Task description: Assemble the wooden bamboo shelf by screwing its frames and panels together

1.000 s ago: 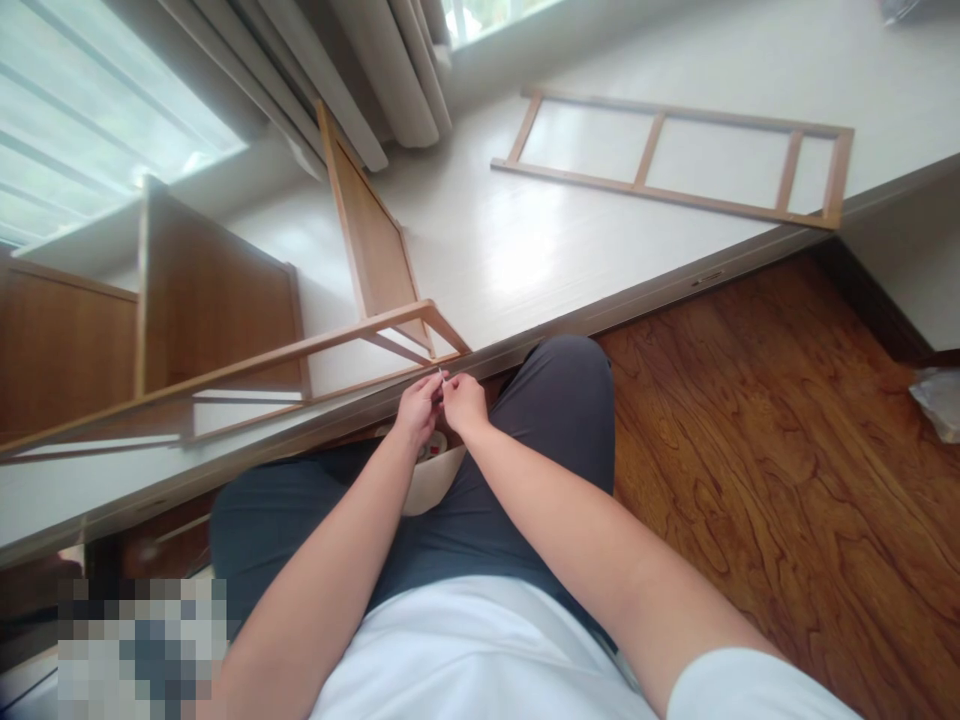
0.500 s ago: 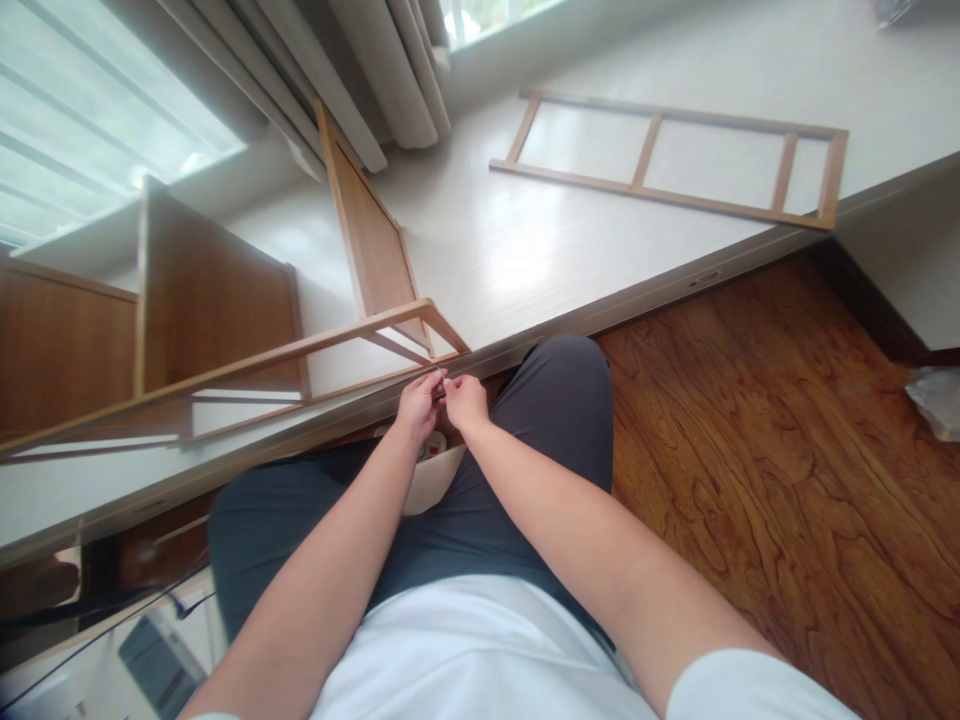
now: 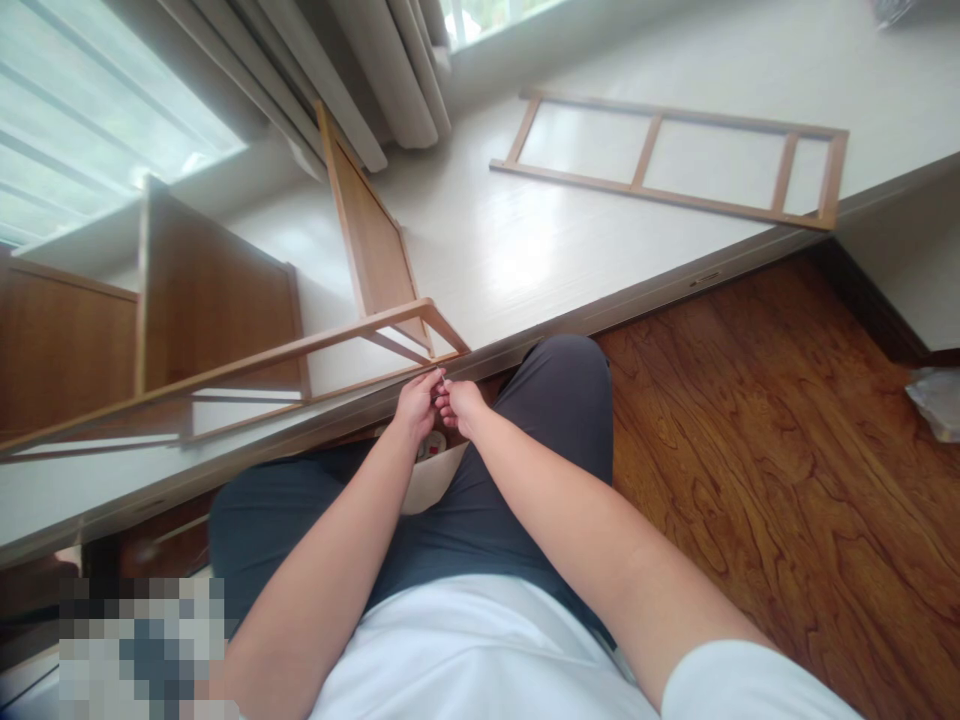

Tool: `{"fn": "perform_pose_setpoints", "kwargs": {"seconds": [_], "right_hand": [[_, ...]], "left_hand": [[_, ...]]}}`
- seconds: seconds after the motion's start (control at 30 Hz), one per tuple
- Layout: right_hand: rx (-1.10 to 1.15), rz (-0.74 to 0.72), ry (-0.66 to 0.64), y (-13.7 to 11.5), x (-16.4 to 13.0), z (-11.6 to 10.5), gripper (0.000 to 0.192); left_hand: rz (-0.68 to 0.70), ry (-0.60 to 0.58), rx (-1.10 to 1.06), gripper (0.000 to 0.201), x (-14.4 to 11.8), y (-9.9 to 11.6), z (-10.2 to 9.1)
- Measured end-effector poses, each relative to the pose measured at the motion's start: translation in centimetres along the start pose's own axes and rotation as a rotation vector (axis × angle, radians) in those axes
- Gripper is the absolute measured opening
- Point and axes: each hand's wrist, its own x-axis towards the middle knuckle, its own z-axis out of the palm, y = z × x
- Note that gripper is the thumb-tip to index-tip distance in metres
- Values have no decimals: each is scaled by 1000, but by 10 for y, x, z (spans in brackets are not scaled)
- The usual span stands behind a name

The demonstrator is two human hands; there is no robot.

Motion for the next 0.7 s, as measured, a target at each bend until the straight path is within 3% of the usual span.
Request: {"fn": "perform_pose_setpoints", "kwargs": {"seconds": [0.23,0.43,0.7], "right_hand": [[-117,-186,165,10,1,-1,13],[-156,-338,151,17,5,-5,17],[64,-108,105,4,0,-1,19]], "left_hand": [[-27,64,22,33,1,2,3],[-58,71,-47,28,3,1,2],[-65,42,-46,25,4,2,0]]}}
